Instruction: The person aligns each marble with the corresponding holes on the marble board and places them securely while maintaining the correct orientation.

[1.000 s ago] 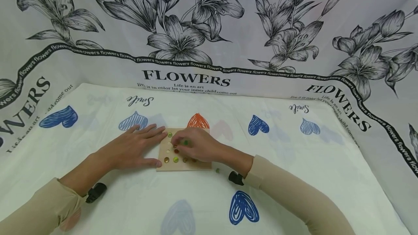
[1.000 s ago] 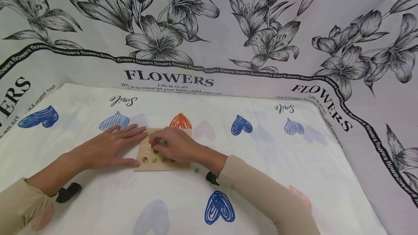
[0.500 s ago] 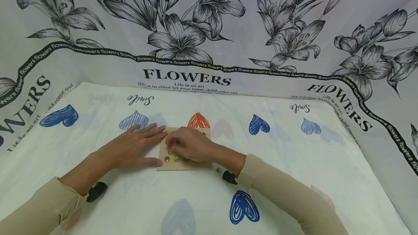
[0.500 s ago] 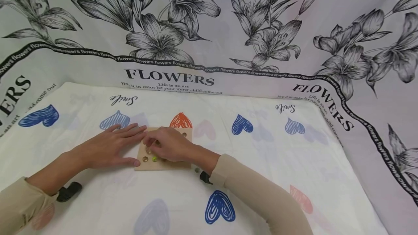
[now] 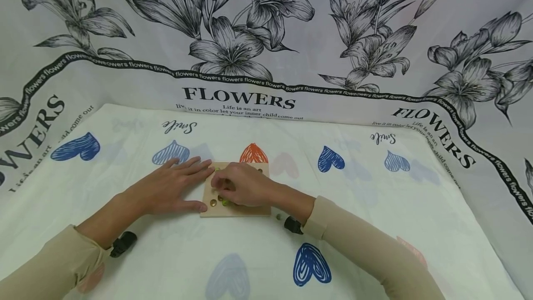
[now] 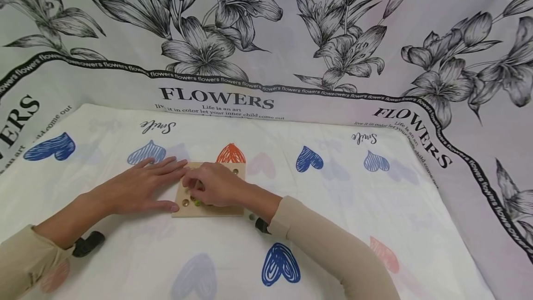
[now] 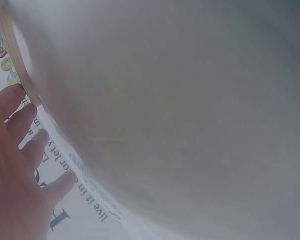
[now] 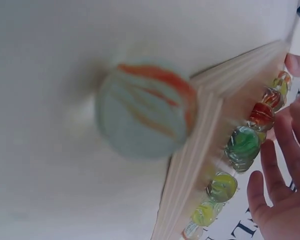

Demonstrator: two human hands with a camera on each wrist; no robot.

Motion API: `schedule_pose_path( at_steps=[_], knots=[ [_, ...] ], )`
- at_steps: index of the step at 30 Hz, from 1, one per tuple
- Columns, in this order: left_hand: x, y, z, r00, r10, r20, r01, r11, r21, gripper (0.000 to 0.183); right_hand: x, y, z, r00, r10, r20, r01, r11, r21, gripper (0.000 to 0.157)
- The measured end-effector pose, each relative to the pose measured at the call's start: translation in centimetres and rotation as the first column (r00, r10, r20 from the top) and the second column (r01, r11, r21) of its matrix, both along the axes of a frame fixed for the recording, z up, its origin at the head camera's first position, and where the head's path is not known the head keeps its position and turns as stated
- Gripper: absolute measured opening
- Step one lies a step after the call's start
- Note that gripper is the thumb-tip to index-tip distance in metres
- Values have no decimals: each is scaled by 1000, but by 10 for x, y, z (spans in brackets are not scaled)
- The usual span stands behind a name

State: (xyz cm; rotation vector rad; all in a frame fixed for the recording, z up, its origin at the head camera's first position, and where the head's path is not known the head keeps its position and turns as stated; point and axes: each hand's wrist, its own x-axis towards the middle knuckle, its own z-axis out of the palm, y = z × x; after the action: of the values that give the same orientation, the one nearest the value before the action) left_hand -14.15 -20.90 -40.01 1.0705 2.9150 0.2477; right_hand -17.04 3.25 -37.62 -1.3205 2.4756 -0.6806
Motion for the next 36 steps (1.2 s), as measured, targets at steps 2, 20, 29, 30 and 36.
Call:
schedule_pose_path(
  at_steps=[2, 20, 29, 30, 36],
  knots=[
    [0, 0, 1, 1000, 3, 2, -3, 1000, -2, 92, 0, 0, 0, 1000, 19, 6, -19, 1000, -4, 16],
    [0, -1, 0, 1000, 6, 9, -6, 1000, 1, 92, 1, -5, -4, 998, 37, -57, -35, 999, 40, 15],
    [0, 0, -1, 1000, 12, 16, -12, 1000, -1, 92, 2, -10, -5, 988, 17, -153, -13, 999, 32, 14],
    [0, 0, -1, 1000, 12, 15, -12, 1000, -1, 92, 1, -10, -6, 987, 13, -160, -8, 999, 34, 15],
    [-1, 0, -1, 1000, 17, 17, -17, 1000, -10, 92, -1, -8, -4, 987, -21, -156, 28, 999, 43, 18]
  ],
)
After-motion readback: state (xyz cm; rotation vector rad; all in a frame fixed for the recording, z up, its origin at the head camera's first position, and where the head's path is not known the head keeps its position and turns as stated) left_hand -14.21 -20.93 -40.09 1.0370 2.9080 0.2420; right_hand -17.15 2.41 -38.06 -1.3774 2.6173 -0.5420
